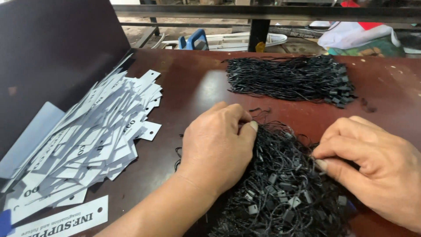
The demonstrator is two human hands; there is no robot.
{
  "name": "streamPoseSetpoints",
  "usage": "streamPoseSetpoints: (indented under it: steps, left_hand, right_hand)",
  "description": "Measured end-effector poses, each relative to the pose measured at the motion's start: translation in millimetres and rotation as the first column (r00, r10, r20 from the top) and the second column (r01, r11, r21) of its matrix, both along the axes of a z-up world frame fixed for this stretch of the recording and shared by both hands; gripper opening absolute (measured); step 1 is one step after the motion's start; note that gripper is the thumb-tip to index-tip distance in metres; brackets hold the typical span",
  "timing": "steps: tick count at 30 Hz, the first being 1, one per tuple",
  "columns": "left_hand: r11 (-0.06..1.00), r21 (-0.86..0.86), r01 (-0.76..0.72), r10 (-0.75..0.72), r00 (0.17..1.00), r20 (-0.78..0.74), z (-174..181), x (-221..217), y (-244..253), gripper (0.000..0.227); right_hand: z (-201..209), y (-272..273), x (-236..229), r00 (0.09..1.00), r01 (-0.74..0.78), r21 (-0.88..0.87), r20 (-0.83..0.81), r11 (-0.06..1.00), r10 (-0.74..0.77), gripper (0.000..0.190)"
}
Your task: Untangling and sorting black plastic tag fasteners from a tangled pile into an organized stack on a table.
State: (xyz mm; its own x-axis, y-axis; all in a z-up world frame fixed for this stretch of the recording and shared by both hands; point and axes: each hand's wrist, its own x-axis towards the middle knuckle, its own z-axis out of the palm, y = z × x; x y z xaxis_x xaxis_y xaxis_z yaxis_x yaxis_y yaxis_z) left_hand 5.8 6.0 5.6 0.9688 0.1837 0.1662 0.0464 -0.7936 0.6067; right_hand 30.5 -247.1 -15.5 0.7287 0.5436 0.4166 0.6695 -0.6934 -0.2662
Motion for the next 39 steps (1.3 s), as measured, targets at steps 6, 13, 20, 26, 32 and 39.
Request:
streamPoseSetpoints:
  steps: [6,13,20,26,32,39]
  left_hand:
    - [1.000,-0.014,0.004,-0.005,0.999,-0.051,3.9,-1.5,-0.8,0.029]
    - [1.000,-0.016,0.001,-0.001,0.999,-0.032,1.9,-1.6,-0.8,0.027]
    - [1.000,0.000,0.000,0.000,1.000,-0.005,-2.1,-0.1,-0.2,0.026]
    - [1.000,0.000,0.000,0.000,1.000,-0.014,0.3,-1.1,-0.5,0.027]
    - [1.000,-0.001,-0.012,0.012,0.999,-0.033,1.9,-1.4,-1.5,0.025]
    - [1.000,0.003,-0.007,0.007,0.999,-0.045,2.5,-1.6,-1.3,0.027]
  right_hand:
    - [-6.6,-0.9,4.0,0.999,0.044,0.053,0.026,0.998,-0.045,0.025]
    - [-7.3,1.4,5.4,0.992,0.088,0.037,0.092,0.995,-0.091,0.025]
    - [-10.5,1.4,6.0,0.989,0.087,0.071,0.110,0.994,-0.094,0.022]
    - [-10.8,-2.2,9.1,0.992,0.086,0.050,0.087,0.995,-0.091,0.009]
    - [-16.1,-5.3,1.4,0.987,0.158,0.283,-0.029,0.946,-0.156,0.014]
    - [-4.8,3.0,0.2,0.987,0.150,0.114,0.044,0.982,-0.156,0.019]
